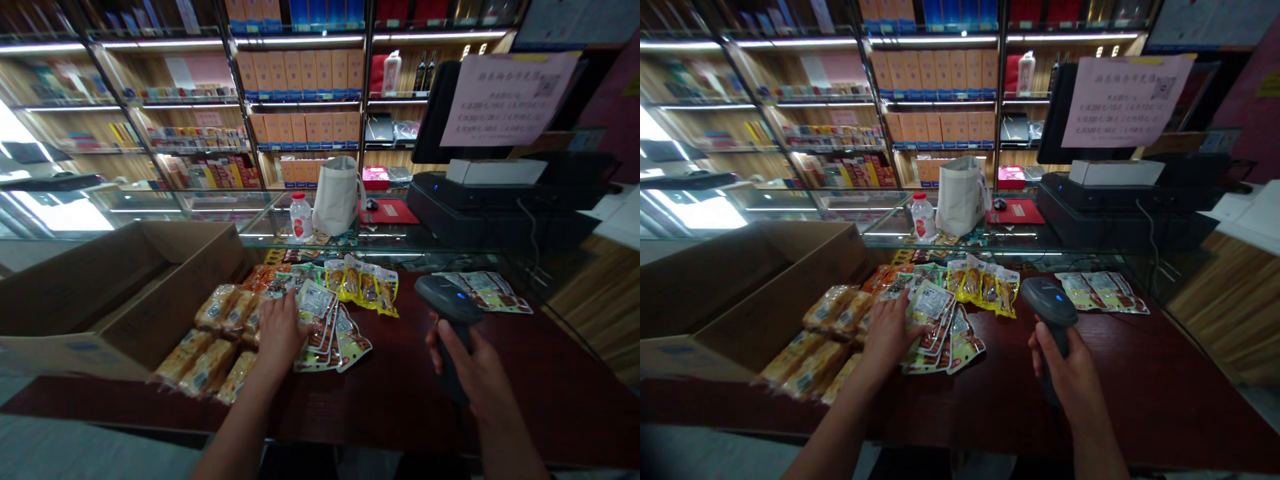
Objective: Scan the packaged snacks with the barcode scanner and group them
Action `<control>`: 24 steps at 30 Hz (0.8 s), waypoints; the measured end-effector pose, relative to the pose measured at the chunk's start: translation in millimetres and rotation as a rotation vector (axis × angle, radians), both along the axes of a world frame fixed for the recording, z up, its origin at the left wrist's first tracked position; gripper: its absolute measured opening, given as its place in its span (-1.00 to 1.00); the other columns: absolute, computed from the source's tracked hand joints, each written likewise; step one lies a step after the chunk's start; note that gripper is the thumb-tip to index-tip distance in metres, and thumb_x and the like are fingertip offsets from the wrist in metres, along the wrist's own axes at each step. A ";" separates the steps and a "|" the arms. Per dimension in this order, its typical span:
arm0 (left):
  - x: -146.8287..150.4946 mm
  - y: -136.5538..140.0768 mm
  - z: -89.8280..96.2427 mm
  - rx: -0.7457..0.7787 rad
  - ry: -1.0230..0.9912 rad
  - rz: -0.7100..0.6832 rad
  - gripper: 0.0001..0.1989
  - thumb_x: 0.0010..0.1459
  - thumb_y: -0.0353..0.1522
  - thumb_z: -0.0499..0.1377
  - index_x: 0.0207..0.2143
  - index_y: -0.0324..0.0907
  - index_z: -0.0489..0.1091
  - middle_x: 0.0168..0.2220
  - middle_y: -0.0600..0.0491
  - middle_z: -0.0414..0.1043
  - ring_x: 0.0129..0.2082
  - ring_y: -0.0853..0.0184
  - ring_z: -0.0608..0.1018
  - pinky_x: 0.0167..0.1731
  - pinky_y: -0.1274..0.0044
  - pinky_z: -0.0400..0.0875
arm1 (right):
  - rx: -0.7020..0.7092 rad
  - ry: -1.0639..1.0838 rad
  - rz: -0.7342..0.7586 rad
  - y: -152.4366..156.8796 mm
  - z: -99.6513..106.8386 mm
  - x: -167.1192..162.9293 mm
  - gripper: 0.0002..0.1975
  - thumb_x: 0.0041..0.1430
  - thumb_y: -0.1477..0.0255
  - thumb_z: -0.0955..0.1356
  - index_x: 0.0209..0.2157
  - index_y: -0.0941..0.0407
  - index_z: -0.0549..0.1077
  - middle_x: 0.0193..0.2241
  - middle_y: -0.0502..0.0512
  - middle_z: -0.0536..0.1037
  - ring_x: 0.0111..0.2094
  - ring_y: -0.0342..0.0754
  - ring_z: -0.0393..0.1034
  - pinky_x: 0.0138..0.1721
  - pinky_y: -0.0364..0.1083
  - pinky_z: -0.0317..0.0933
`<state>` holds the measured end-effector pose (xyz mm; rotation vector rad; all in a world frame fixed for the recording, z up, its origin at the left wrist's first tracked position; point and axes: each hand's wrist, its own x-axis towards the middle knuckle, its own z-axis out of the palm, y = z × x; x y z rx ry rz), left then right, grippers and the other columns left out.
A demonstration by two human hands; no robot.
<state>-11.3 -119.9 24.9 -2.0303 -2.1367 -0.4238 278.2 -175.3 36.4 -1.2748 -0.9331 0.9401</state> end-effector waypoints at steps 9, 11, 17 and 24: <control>1.5 -8.3 1.0 0.116 -0.515 -0.114 -0.74 0.05 -0.36 0.27 -0.18 -0.23 0.46 -0.18 -0.10 0.51 -0.12 0.11 0.54 -0.02 0.29 0.43 | -0.030 -0.051 0.053 -4.4 -1.4 -7.0 -0.47 0.06 -0.03 0.42 -0.19 0.15 0.47 -0.55 -0.01 0.51 -0.68 -0.17 0.26 -0.64 -0.16 0.20; 12.9 -16.5 4.4 0.134 -0.713 -0.162 -0.82 0.07 -0.28 0.25 -0.30 -0.19 0.44 -0.26 -0.04 0.51 -0.20 0.15 0.56 -0.13 0.33 0.49 | -0.025 -0.041 0.076 -4.2 -3.0 -9.3 -0.48 0.07 -0.02 0.42 -0.20 0.15 0.47 -0.58 -0.01 0.51 -0.68 -0.16 0.26 -0.64 -0.16 0.19; 65.0 -44.8 4.9 -0.309 -1.444 -0.298 -0.53 0.05 -0.11 0.28 -0.07 -0.18 0.35 -0.42 0.08 0.52 -0.65 0.35 0.51 -0.72 0.58 0.36 | 0.006 -0.054 0.045 -2.6 -5.4 -22.1 -0.52 0.03 0.05 0.46 -0.19 0.16 0.48 -0.65 -0.05 0.48 -0.69 -0.15 0.26 -0.64 -0.17 0.18; 88.1 -57.4 -8.0 -0.505 -1.650 -0.448 -0.44 0.06 0.03 0.25 -0.05 -0.17 0.38 -0.38 0.03 0.55 -0.63 0.36 0.53 -0.70 0.57 0.41 | 0.010 -0.100 0.019 -2.9 -9.7 -29.0 -0.58 -0.10 0.13 0.54 -0.33 0.14 0.49 -0.61 -0.02 0.53 -0.67 -0.15 0.29 -0.62 -0.16 0.20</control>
